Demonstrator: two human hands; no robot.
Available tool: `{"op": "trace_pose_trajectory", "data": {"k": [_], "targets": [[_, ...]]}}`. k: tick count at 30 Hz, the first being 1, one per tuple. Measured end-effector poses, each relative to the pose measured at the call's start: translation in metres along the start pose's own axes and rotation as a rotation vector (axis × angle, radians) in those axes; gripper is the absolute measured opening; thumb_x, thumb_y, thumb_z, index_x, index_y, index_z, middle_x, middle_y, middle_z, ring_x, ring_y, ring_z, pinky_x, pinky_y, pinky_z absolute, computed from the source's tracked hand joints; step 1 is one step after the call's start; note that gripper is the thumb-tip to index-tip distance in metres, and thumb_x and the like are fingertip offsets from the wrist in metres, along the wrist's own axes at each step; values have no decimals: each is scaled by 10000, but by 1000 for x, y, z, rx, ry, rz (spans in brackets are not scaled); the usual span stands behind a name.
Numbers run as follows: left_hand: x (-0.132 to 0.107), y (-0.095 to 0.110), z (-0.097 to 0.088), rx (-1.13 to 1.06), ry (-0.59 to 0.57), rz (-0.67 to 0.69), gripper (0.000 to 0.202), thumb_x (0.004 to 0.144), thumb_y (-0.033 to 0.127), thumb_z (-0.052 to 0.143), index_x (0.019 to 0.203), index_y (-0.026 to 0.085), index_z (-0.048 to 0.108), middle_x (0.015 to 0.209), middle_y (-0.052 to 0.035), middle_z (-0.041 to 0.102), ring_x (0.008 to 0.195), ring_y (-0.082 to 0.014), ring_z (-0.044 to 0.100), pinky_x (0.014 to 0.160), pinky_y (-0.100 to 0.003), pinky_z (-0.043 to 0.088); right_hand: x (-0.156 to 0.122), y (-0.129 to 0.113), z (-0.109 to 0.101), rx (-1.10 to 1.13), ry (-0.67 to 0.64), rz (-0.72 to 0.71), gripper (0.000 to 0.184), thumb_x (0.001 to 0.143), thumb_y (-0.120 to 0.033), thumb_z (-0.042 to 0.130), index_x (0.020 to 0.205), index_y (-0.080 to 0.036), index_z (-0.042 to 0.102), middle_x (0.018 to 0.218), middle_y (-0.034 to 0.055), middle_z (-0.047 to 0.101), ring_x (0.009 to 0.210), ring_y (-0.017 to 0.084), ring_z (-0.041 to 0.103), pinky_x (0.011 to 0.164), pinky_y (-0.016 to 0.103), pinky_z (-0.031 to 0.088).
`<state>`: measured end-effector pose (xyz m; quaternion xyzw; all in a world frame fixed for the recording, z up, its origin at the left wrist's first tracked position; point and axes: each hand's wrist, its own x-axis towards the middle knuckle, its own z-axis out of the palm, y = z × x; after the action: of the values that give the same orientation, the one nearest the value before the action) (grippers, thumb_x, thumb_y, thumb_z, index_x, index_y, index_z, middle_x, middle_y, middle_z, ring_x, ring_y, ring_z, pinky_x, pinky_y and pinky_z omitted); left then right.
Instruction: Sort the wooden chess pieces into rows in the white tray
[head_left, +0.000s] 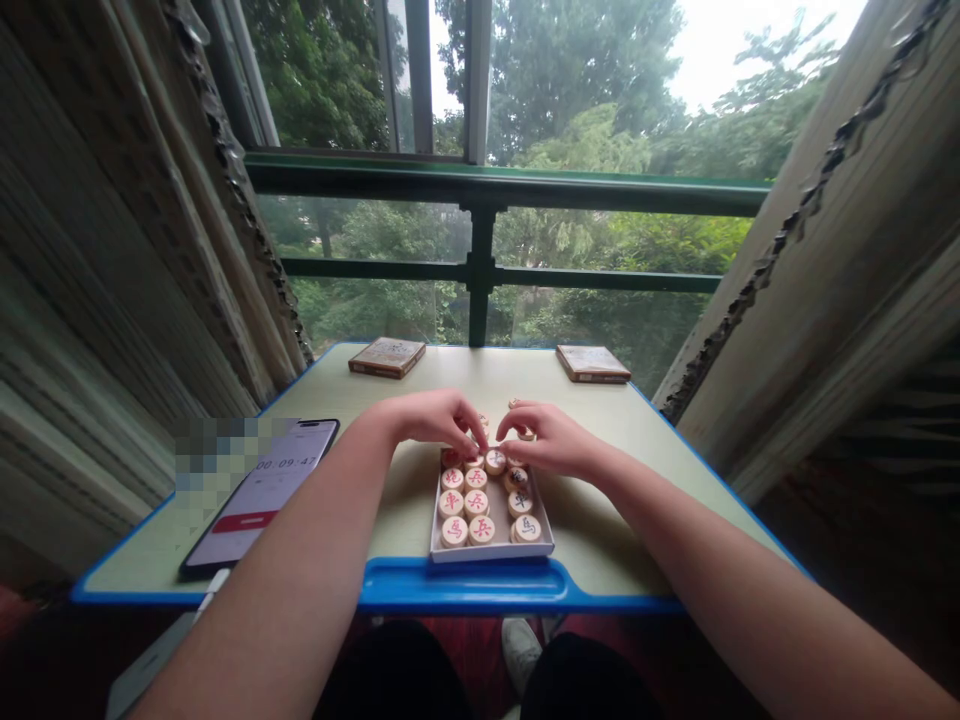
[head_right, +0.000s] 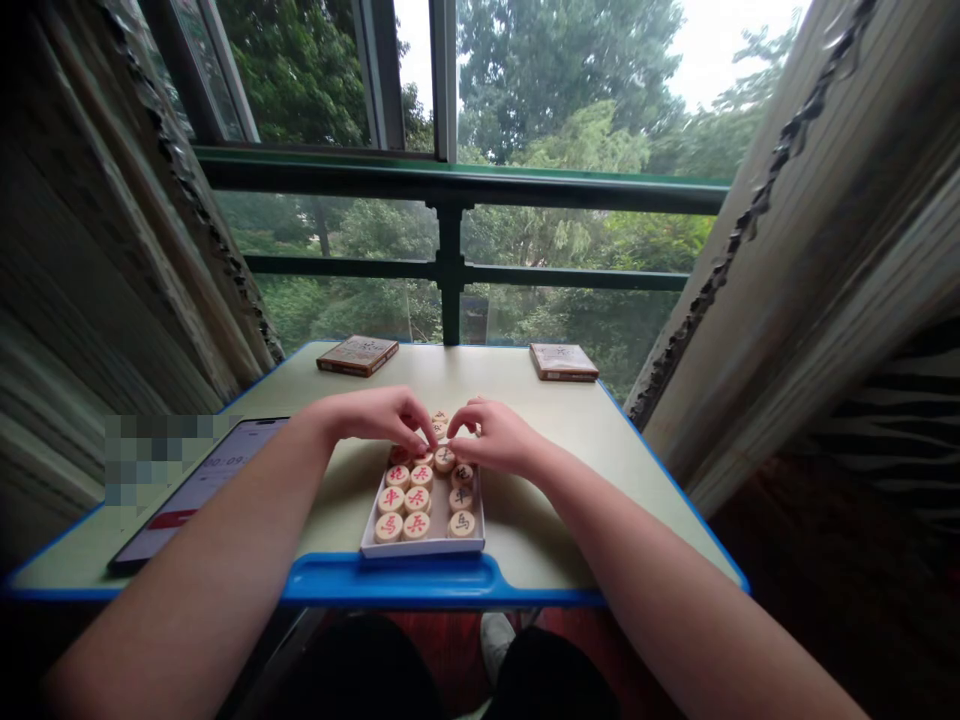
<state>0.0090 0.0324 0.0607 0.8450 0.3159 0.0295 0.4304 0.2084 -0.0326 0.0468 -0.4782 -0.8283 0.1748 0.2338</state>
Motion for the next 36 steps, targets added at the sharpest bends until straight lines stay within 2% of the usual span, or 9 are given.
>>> {"op": "trace_pose_trajectory", "data": {"k": [3, 6, 10, 14, 17, 20, 23, 28, 36], "targets": [[1, 1, 1, -77, 74, 23, 272, 617, 308, 690, 853, 181, 738, 794, -34, 702, 739, -161, 584, 645, -232, 403, 3, 12, -2, -34, 124, 75, 139, 739, -188, 557, 793, -171, 684, 756, 23, 557, 712, 139, 524, 674, 250, 409], [8, -2, 3, -154, 231, 29, 264, 644, 346, 668, 812, 150, 722, 804, -62, 691, 770, -170, 583, 684, -249, 416, 5, 27, -6, -190, 221, 202, 189, 756, -245, 564, 882, -177, 687, 845, 66, 580, 776, 172, 548, 722, 282, 420], [23, -17, 8, -148, 513, -3, 298, 669, 391, 630, 806, 134, 693, 730, -48, 650, 686, -153, 554, 651, -261, 410, 6, 40, -10, -315, 156, 280, 236, 756, -338, 585, 908, -199, 700, 911, 93, 602, 835, 206, 563, 745, 300, 421], [34, -30, 11, 90, 687, -7, 311, 671, 399, 618, 831, 149, 711, 725, -50, 610, 666, -165, 528, 658, -283, 412, 3, 39, -13, -280, 65, 336, 237, 764, -338, 562, 915, -211, 694, 932, 84, 629, 777, 189, 583, 674, 271, 424], [36, -32, 13, 163, 662, 53, 342, 679, 390, 613, 910, 163, 721, 959, -104, 617, 805, -200, 560, 763, -297, 424, 2, 37, -14, -252, 51, 321, 321, 704, -352, 629, 988, -209, 676, 971, 85, 633, 785, 191, 586, 670, 261, 427], [36, -31, 15, 170, 533, 55, 352, 693, 399, 593, 917, 163, 726, 1060, -117, 613, 904, -224, 570, 833, -297, 421, 4, 41, -12, -225, 71, 308, 309, 728, -351, 606, 992, -208, 679, 972, 75, 638, 730, 161, 580, 669, 246, 425], [36, -30, 15, 170, 487, 0, 342, 685, 398, 596, 905, 170, 727, 1022, -93, 654, 889, -222, 585, 813, -284, 440, 8, 48, -8, -201, 98, 310, 247, 769, -322, 555, 927, -193, 695, 944, 65, 648, 697, 138, 571, 663, 228, 419], [37, -32, 14, 111, 560, -66, 359, 703, 335, 583, 986, 146, 697, 964, -80, 697, 889, -211, 604, 803, -275, 457, 13, 56, -4, -165, 149, 321, 233, 762, -200, 519, 915, -163, 691, 926, 60, 669, 685, 128, 576, 650, 215, 420], [36, -34, 13, 87, 538, -90, 383, 679, 307, 624, 1011, 124, 680, 964, -85, 691, 834, -198, 614, 779, -277, 469, 14, 57, -5, -117, 141, 373, 225, 755, -231, 552, 921, -170, 692, 858, 36, 693, 694, 136, 593, 636, 216, 427]]}}
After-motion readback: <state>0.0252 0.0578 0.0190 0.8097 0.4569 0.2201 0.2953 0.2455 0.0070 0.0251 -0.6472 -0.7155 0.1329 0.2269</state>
